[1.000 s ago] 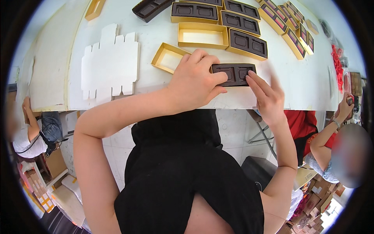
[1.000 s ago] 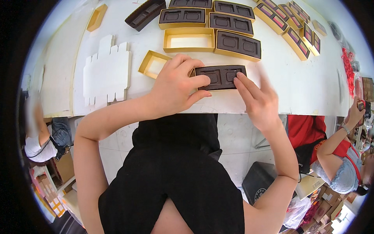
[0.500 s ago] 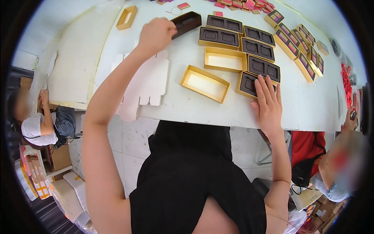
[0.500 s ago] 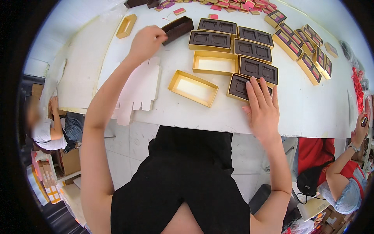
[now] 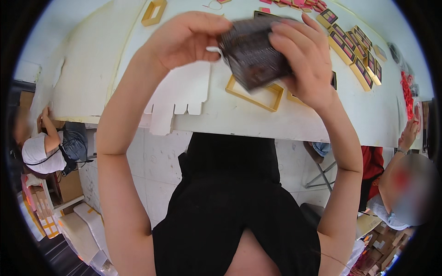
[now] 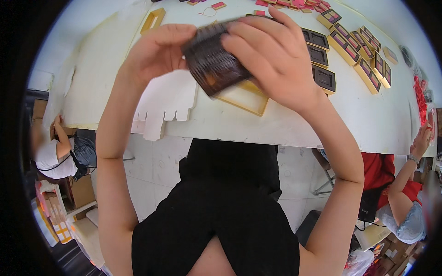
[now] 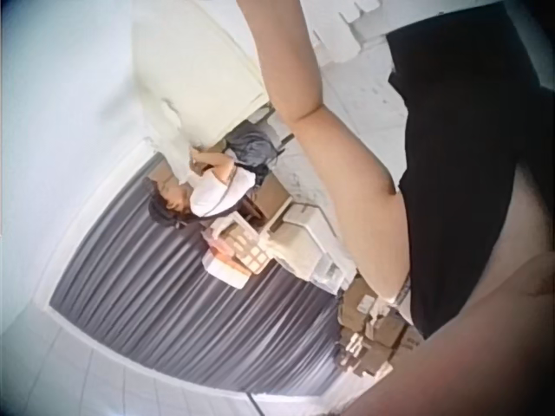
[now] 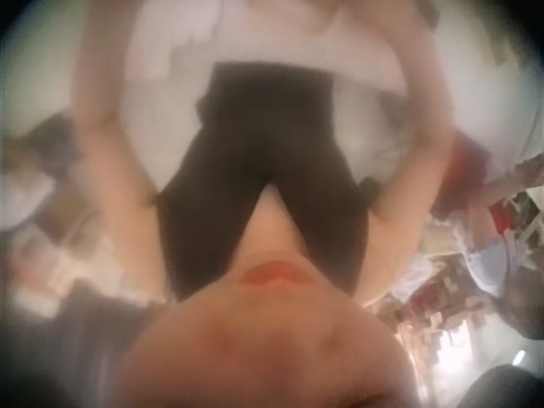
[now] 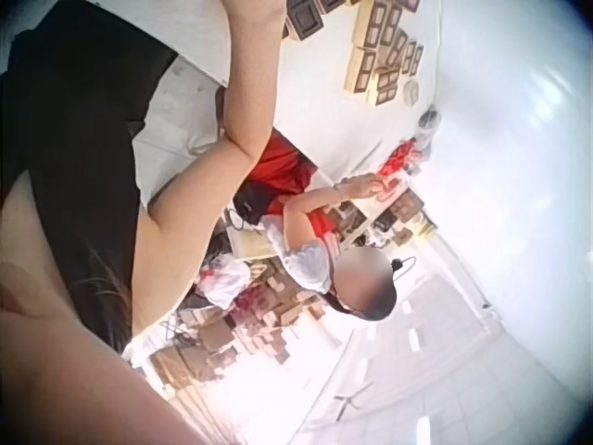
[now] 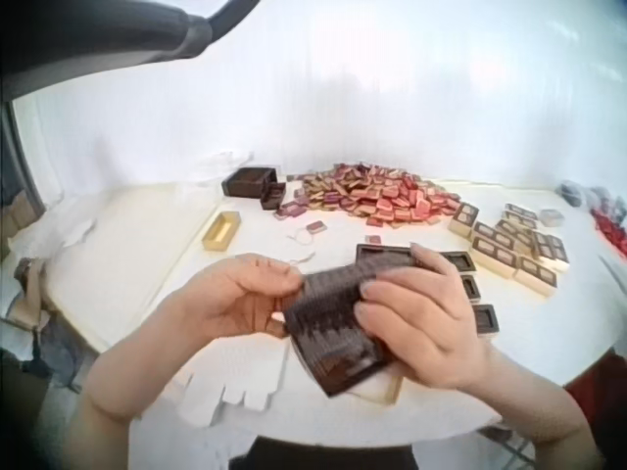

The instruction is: The person assembles small cosmetic compacts by placing black plastic inserts into gold-colored boxes and then inserting pink and purple rectangular inserts into the compartments. The person repeatedly picks up inserts and places them into the trays, then closes the boxes and stacks them on the table.

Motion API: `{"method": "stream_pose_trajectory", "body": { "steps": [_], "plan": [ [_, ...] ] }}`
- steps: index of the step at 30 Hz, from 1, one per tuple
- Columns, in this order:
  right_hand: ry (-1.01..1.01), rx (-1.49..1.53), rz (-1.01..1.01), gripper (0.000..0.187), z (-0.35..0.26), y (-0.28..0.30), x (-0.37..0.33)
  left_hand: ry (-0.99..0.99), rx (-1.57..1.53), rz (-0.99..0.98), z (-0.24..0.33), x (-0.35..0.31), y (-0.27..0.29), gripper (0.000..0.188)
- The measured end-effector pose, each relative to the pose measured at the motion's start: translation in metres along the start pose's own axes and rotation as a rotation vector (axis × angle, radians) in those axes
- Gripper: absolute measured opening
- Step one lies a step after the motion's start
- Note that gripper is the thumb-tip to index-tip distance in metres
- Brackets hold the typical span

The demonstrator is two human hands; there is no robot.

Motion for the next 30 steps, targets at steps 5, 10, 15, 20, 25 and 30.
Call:
{"method": "stream_pose_trajectory", "body": {
  "steps": [5, 10, 15, 20, 25, 30],
  "plan": [
    [-0.257, 0.087, -0.333, 0.059, 0.033, -0.024, -0.018, -0.03, 0.841, 0.546, 0.013, -0.02, 0.105, 0.028],
    [-0.331, -0.197, -0.75, 0.065, 0.057, -0.07, -0.06, -0.766, 1.767, 0.712, 0.024, -0.02, 0.027, 0.037],
    [-0.319, -0.017, -0.672, 0.061, 0.049, -0.09, -0.067, -0.24, 1.168, 0.181, -0.044, 0.037, -0.024, 0.058],
    [-0.415, 0.158, -0.511, 0.053, 0.048, -0.099, -0.08, -0.071, 1.119, 0.057, -0.061, 0.051, -0.024, 0.064],
    [-0.584, 0.221, -0.639, 0.027, 0.06, -0.074, -0.076, -0.048, 1.327, 0.076, -0.065, 0.051, -0.025, 0.065],
    [-0.538, 0.214, -0.675, 0.023, 0.055, -0.073, -0.086, -0.126, 1.341, 0.104, -0.067, 0.051, -0.025, 0.064]
  ]
}}
Point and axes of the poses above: each hand's wrist, its own x-axis towards the middle knuckle, its own y-axis out of the back of the hand, z = x × y, the point moved 10 cm from there along x, towards the middle knuckle, and after that the axes turned 6 degrees about -z, right-handed, at the moved point
